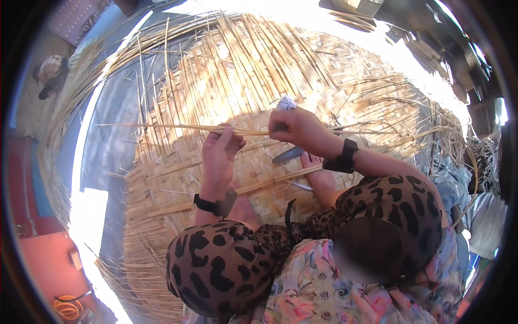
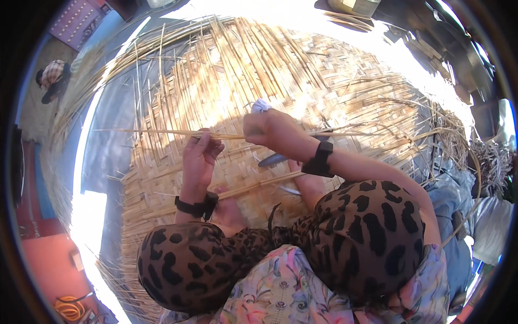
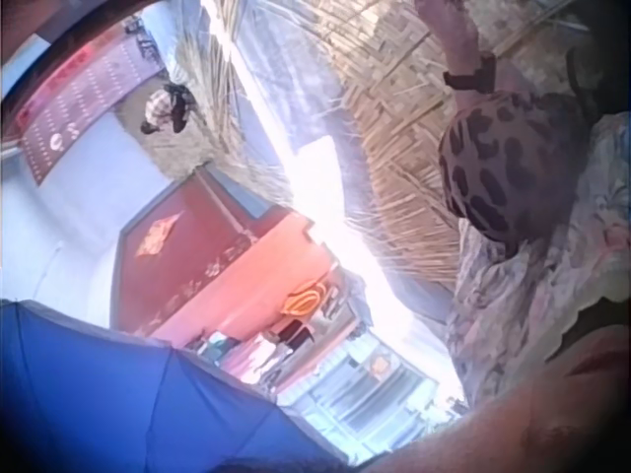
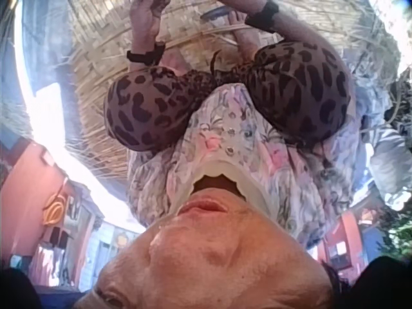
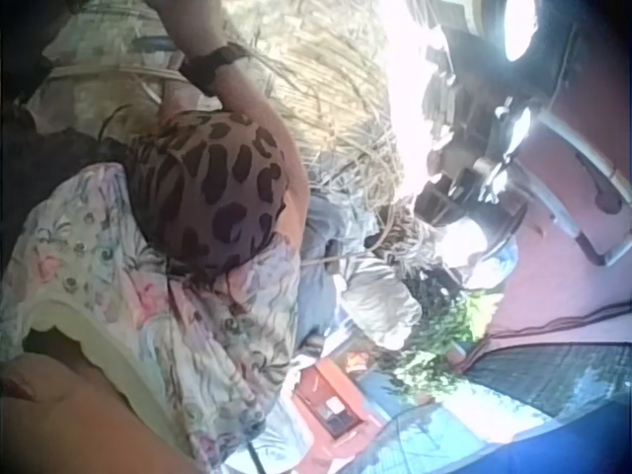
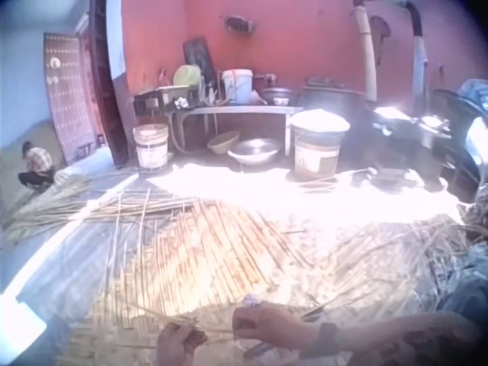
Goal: The recorder is weaving thin bamboo strips into a large circular mat on the ground.
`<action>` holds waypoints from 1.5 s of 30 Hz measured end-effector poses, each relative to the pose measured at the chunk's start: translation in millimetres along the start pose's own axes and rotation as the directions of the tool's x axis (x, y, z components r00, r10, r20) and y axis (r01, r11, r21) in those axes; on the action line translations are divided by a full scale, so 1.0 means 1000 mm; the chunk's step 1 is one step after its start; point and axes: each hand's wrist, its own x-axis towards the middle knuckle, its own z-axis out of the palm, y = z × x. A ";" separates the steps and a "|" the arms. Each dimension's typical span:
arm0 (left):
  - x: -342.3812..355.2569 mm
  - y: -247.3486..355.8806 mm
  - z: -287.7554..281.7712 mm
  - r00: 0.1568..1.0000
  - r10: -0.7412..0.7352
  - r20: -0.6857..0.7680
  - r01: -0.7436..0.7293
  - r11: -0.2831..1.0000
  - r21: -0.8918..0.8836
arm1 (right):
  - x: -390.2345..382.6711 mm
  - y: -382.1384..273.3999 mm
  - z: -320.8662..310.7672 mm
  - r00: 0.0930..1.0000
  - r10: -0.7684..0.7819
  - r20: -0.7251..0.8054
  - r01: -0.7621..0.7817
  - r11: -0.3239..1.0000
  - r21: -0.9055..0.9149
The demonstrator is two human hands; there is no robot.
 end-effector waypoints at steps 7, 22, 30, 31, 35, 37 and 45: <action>-0.011 0.020 -0.001 0.993 0.089 0.075 -0.079 0.989 -0.123 | 0.000 0.004 0.001 0.988 0.045 0.145 -0.053 0.997 0.051; -0.010 0.046 -0.021 0.830 0.516 -0.210 -0.536 0.843 -0.049 | 0.000 0.019 0.014 0.819 0.279 0.502 -0.509 0.757 0.410; -0.014 0.016 0.001 0.989 0.146 -0.009 -0.145 0.983 0.111 | 0.003 0.020 0.017 0.888 0.300 0.349 -0.438 0.782 0.443; -0.013 0.016 -0.002 0.987 0.153 -0.052 -0.142 0.975 0.172 | 0.003 0.021 0.017 0.883 0.314 0.349 -0.451 0.775 0.442; -0.012 0.013 -0.014 0.994 0.027 -0.105 -0.010 0.987 0.160 | 0.000 0.024 0.016 0.960 0.244 0.137 -0.268 0.944 0.194; -0.012 0.009 -0.016 0.981 0.014 -0.194 0.019 0.986 0.164 | -0.001 0.024 0.017 0.980 0.196 0.024 -0.197 0.979 0.055; -0.011 0.037 0.005 0.785 0.584 -0.210 -0.462 0.775 0.431 | 0.000 0.015 0.011 0.964 0.237 0.120 -0.240 0.971 0.013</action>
